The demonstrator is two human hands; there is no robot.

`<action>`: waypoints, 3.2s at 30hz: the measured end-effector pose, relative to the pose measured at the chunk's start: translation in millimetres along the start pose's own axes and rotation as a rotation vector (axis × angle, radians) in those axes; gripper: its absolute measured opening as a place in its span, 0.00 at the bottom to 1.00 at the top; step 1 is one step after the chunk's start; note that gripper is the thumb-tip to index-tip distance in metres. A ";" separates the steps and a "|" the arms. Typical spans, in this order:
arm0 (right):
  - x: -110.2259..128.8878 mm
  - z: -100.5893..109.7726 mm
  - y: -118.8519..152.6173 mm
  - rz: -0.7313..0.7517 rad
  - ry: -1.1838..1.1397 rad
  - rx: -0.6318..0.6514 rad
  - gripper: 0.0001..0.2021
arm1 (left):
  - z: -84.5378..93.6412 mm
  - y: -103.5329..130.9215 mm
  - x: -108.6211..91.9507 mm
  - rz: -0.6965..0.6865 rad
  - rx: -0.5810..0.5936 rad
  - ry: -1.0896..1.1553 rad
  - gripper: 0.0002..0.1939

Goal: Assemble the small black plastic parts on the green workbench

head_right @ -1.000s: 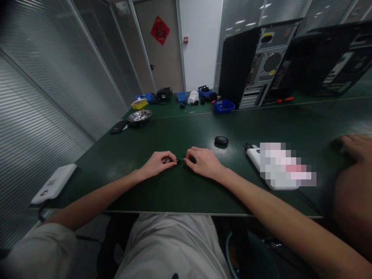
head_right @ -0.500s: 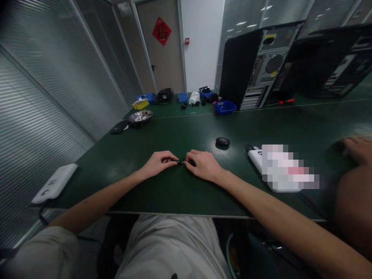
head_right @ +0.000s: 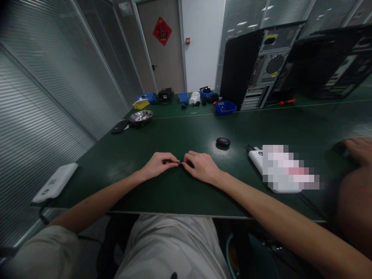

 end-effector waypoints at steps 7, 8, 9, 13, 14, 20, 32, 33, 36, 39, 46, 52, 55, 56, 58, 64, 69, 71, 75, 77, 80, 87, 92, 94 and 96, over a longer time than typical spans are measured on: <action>-1.6 -4.5 1.1 0.015 -0.008 -0.024 0.11 | 0.4 1.5 -2.2 -0.004 -0.058 0.010 0.10; -2.1 -5.5 1.0 0.017 -0.022 -0.034 0.11 | 0.7 1.5 -2.2 0.005 -0.071 0.028 0.10; -2.6 -6.3 0.8 0.020 -0.035 -0.045 0.11 | 0.9 1.5 -2.1 0.013 -0.081 0.045 0.11; -3.1 -8.0 0.4 0.034 -0.034 -0.057 0.10 | 0.9 1.6 -1.4 -0.012 -0.082 0.025 0.11; -2.7 -8.0 0.4 0.038 -0.020 -0.046 0.10 | 0.5 1.8 -1.2 -0.032 -0.075 0.005 0.11; 0.1 -7.6 1.2 0.048 0.008 -0.021 0.10 | -1.1 2.7 -0.8 -0.106 -0.031 -0.014 0.10; 0.6 -6.7 0.0 0.058 -0.032 -0.049 0.11 | -0.1 2.4 -4.8 -0.090 -0.003 -0.017 0.12; 0.3 -5.6 -0.1 0.055 -0.022 -0.044 0.11 | 0.1 2.8 -5.1 -0.088 0.005 -0.036 0.13; -2.0 -1.6 -0.1 0.035 0.029 -0.027 0.11 | 0.6 4.3 -6.3 -0.098 0.018 -0.125 0.16; -4.5 1.0 -0.4 0.017 0.097 0.010 0.12 | -0.5 5.8 -8.2 -0.152 0.029 -0.256 0.18; -5.2 6.6 -2.2 0.000 0.210 0.108 0.12 | -1.8 7.9 -10.5 -0.214 0.076 -0.425 0.21; -14.4 13.3 -0.9 -0.119 0.266 0.106 0.12 | 2.2 9.8 -12.3 -0.194 0.076 -0.335 0.19; -16.6 13.7 -0.3 -0.133 0.247 0.086 0.11 | 1.1 7.6 -13.9 -0.206 0.084 -0.277 0.15; -16.5 13.5 -0.3 -0.132 0.241 0.084 0.11 | 0.5 6.0 -13.9 -0.211 0.080 -0.270 0.14; -16.0 12.8 -0.3 -0.133 0.234 0.082 0.10 | -0.6 1.5 -12.9 -0.219 0.065 -0.266 0.13; -18.0 10.5 0.3 -0.154 0.199 0.041 0.10 | -3.1 -13.3 -10.3 -0.244 0.130 -0.247 0.15; -21.1 10.5 1.6 -0.154 0.146 0.020 0.10 | 12.5 -14.2 0.4 -0.230 0.160 -0.285 0.15; -21.0 10.5 1.5 -0.153 0.132 0.023 0.10 | 33.5 -10.6 19.6 -0.163 0.125 -0.325 0.16; -19.9 11.0 1.2 -0.152 0.118 0.015 0.09 | 106.2 10.4 86.4 0.123 -0.094 -0.496 0.20; -19.5 11.4 1.4 -0.152 0.109 0.012 0.10 | 150.2 29.6 122.9 0.289 -0.218 -0.597 0.20; -19.7 11.9 1.9 -0.150 0.096 0.013 0.10 | 207.7 63.7 165.0 0.615 -0.411 -0.726 0.20; -22.3 11.1 2.1 -0.146 0.089 0.019 0.11 | 246.8 92.5 189.1 0.859 -0.554 -0.747 0.21; -22.4 10.2 2.1 -0.143 0.094 0.012 0.10 | 245.2 89.4 189.4 0.878 -0.619 -0.735 0.21; -22.3 10.0 2.3 -0.140 0.088 0.013 0.10 | 244.9 91.0 189.7 0.864 -0.636 -0.744 0.20; -22.3 10.0 2.4 -0.137 0.083 0.012 0.10 | 244.3 92.8 189.6 0.849 -0.648 -0.763 0.19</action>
Point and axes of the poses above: each hand's wrist, its own y-axis away from the middle knuckle, its own z-axis out of the back of the hand, x = y × z, the point moved 1 cm from there along -y, towards the middle knuckle, and after that the axes turned 7 degrees about z, right-handed, at the moved point
